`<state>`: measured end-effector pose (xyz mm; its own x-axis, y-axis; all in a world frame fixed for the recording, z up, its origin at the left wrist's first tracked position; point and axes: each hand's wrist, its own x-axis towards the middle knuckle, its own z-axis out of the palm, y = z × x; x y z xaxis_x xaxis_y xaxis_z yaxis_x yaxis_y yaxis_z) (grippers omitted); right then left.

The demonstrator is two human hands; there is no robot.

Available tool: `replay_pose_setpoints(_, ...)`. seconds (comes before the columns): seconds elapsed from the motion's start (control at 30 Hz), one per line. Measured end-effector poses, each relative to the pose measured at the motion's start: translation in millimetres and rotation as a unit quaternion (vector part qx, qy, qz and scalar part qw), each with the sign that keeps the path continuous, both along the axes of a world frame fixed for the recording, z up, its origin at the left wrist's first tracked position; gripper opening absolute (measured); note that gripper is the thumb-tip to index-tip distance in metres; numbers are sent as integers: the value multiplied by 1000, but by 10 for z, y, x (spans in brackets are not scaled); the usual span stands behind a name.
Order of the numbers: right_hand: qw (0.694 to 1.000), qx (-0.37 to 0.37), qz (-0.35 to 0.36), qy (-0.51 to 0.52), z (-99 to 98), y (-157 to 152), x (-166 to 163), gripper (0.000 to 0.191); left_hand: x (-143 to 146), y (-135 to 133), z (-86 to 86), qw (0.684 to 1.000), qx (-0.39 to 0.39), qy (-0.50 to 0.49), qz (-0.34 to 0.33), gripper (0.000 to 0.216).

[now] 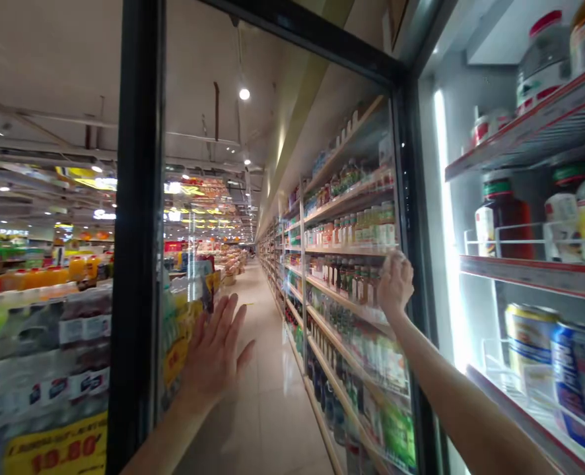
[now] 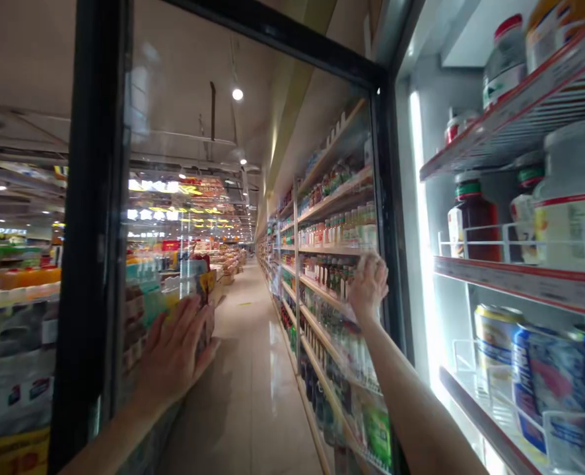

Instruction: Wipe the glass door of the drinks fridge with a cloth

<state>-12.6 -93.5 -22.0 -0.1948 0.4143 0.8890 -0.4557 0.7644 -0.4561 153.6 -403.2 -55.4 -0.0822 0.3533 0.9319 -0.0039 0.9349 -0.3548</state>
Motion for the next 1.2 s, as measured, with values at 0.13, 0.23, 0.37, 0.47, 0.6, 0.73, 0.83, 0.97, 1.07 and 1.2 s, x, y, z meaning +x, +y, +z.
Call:
replay_pose_setpoints(0.13, 993, 110, 12, 45, -168, -181, 74, 47, -18, -7, -5, 1000, -1, 6, -4, 60)
replay_pose_setpoints(0.23, 916, 368, 64, 148, -345, -533, 204, 43, -31, -24, -2, 1000, 6, 13, -14, 58)
replay_pose_setpoints(0.37, 984, 145, 16, 97, -259, -405, 130, 45, -30, -29, -6, 1000, 0, 8, -16, 57)
replay_pose_setpoints(0.47, 998, 15, -7, 67, -244, -399, 126, 49, -20, -20, -16, 1000, 10, 1, -19, 57)
replay_pose_setpoints(0.6, 935, 309, 68, 158, -465, -676, 284, 44, -5, -14, -18, 1000, 15, -6, -24, 59)
replay_pose_setpoints(0.73, 980, 151, 19, 129, -405, -613, 242, 45, 6, -13, -13, 1000, 12, -8, -20, 57)
replay_pose_setpoints(0.83, 995, 26, 1, 94, -327, -704, 287, 47, 6, -17, -9, 1000, 3, -8, -8, 56)
replay_pose_setpoints(0.97, 925, 328, 90, 167, -475, -994, 492, 41, 4, -30, -6, 1000, -6, 0, -2, 53)
replay_pose_setpoints(1.07, 949, 261, 63, 165, -488, -875, 419, 41, 4, -33, -13, 1000, -11, 1, 4, 52)
replay_pose_setpoints(1.2, 993, 30, 6, 111, -380, -779, 322, 48, 4, -33, -30, 1000, -5, -7, -3, 51)
